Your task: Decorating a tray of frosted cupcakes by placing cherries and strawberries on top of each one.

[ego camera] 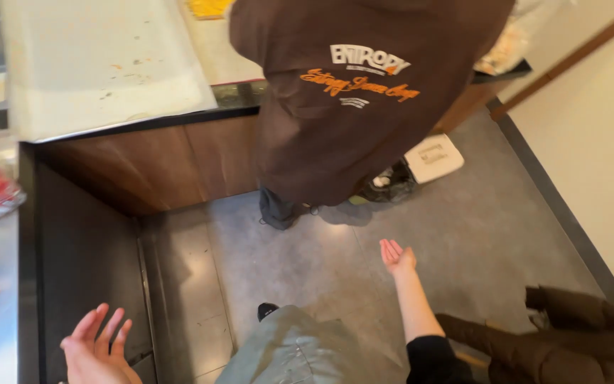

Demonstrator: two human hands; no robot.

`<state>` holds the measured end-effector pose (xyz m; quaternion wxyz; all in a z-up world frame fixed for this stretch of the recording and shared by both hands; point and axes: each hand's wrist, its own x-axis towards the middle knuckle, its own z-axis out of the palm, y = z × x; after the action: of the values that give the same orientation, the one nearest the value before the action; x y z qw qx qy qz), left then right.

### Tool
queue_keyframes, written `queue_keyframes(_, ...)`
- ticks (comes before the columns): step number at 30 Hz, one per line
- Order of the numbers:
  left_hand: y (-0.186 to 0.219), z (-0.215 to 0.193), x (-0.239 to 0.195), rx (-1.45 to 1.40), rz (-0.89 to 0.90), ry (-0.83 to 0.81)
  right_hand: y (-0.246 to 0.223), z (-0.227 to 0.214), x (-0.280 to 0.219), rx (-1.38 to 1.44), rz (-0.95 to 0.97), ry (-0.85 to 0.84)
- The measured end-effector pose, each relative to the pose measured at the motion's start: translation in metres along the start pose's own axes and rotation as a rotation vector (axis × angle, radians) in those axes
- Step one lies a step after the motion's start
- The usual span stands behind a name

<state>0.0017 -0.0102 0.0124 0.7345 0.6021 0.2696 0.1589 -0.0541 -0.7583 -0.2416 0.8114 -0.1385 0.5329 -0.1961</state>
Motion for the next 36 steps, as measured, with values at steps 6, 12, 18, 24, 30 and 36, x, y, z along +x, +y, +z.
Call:
queue_keyframes(6,0.097,0.057,-0.058,0.442,0.471,-0.068,0.194,0.154,-0.169,-0.538,0.155,-0.514)
queue_keyframes(12,0.081,0.040,-0.044,0.496,0.725,-0.488,0.418,0.188,-0.512,-0.984,0.766,-1.241)
queue_keyframes(18,0.100,-0.152,0.030,0.458,0.499,0.237,0.530,0.252,-0.575,-1.202,0.995,-1.311)
queue_keyframes(24,0.140,-0.246,0.044,0.401,0.388,0.479,0.667,0.442,-0.427,-1.206,-0.024,-0.978)
queue_keyframes(30,0.143,-0.232,0.110,0.338,0.207,0.592,0.727,0.573,-0.376,-1.539,-0.121,-0.867)
queue_keyframes(36,0.128,-0.158,0.193,0.210,0.161,0.527,0.732,0.598,-0.371,-1.573,-0.099,-1.003)
